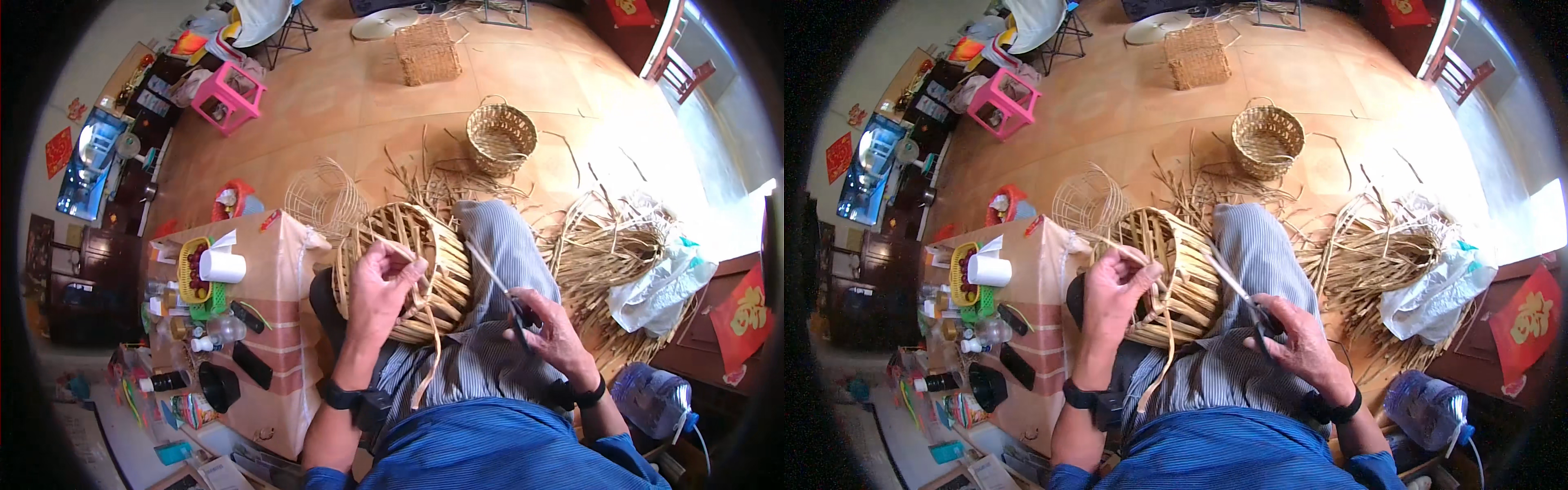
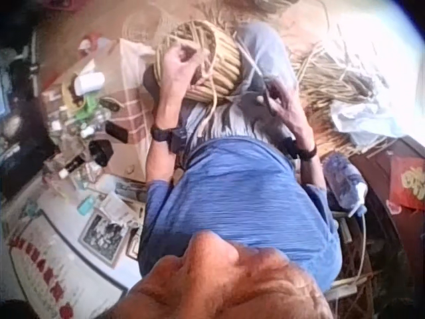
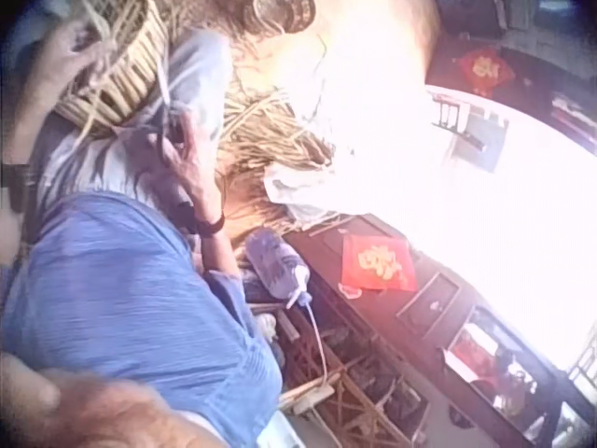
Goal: Weaving a small basket using thin strips of wood or straw.
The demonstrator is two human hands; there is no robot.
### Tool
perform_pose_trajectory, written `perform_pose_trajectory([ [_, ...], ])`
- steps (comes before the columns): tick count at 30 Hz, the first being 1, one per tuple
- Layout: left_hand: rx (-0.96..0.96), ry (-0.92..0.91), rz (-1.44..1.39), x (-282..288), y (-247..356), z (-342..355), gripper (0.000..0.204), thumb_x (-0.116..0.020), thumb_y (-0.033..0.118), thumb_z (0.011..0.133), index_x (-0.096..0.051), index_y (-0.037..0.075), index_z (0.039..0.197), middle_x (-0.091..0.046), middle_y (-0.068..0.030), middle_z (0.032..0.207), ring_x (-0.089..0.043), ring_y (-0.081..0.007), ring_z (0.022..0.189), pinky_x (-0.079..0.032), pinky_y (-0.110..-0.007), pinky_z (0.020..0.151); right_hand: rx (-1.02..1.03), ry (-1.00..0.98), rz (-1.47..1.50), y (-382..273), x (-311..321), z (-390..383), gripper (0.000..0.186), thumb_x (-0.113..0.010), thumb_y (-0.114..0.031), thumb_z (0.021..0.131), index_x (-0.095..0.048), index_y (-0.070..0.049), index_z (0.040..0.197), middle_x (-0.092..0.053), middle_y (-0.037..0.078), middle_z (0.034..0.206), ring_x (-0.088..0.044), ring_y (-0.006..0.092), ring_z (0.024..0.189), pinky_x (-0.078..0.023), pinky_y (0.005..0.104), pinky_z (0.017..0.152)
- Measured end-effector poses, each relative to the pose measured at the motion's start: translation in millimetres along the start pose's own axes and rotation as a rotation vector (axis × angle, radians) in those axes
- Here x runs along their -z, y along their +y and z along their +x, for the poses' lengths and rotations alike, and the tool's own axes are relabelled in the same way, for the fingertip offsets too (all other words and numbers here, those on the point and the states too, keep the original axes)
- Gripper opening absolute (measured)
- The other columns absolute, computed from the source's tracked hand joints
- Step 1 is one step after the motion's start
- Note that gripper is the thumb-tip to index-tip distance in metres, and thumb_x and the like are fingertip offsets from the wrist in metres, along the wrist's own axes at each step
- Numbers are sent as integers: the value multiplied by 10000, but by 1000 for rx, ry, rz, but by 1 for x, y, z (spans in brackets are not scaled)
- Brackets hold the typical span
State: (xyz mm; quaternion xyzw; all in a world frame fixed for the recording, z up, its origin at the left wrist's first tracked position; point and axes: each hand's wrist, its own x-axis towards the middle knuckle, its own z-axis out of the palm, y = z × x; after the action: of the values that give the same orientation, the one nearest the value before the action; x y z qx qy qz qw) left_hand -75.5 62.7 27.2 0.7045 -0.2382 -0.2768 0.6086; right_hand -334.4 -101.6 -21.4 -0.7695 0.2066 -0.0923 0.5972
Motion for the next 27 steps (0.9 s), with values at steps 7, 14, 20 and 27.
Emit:
perform_pose_trajectory([
  [7, -13, 25, 216, -9, 23, -2, 236, -898, 81, 887, -680, 31, 962, -701, 6, 856, -629, -53, 789, -518, -240, 735, 238, -68, -523, -28, 11, 4, 611, -879, -317, 831, -634, -113, 1352, -587, 106, 1005, -623, 326, 964, -496, 449, 834],
  [14, -163, -6, 389, -19, 36, -9, 225, -896, 19, 847, -677, 24, 897, -688, 9, 793, -598, -51, 742, -506, -252, 684, 247, -116, -696, -58, -4, 22, 599, -856, -293, 828, -631, -120, 1356, -590, 99, 983, -625, 313, 940, -503, 451, 818],
  [20, -271, 3, 444, -19, 39, -10, 234, -907, 42, 831, -677, 15, 869, -677, -15, 764, -588, -68, 713, -498, -268, 661, 253, -92, -715, -63, -19, 35, 591, -853, -289, 829, -631, -115, 1349, -587, 100, 976, -624, 309, 927, -499, 448, 806],
  [27, -288, -9, 450, -17, 42, -7, 233, -911, 46, 825, -686, 13, 869, -671, -12, 757, -579, -71, 708, -493, -272, 654, 300, -53, -785, -67, -20, 36, 604, -858, -291, 824, -630, -105, 1352, -583, 105, 1005, -609, 306, 949, -481, 456, 831],
])
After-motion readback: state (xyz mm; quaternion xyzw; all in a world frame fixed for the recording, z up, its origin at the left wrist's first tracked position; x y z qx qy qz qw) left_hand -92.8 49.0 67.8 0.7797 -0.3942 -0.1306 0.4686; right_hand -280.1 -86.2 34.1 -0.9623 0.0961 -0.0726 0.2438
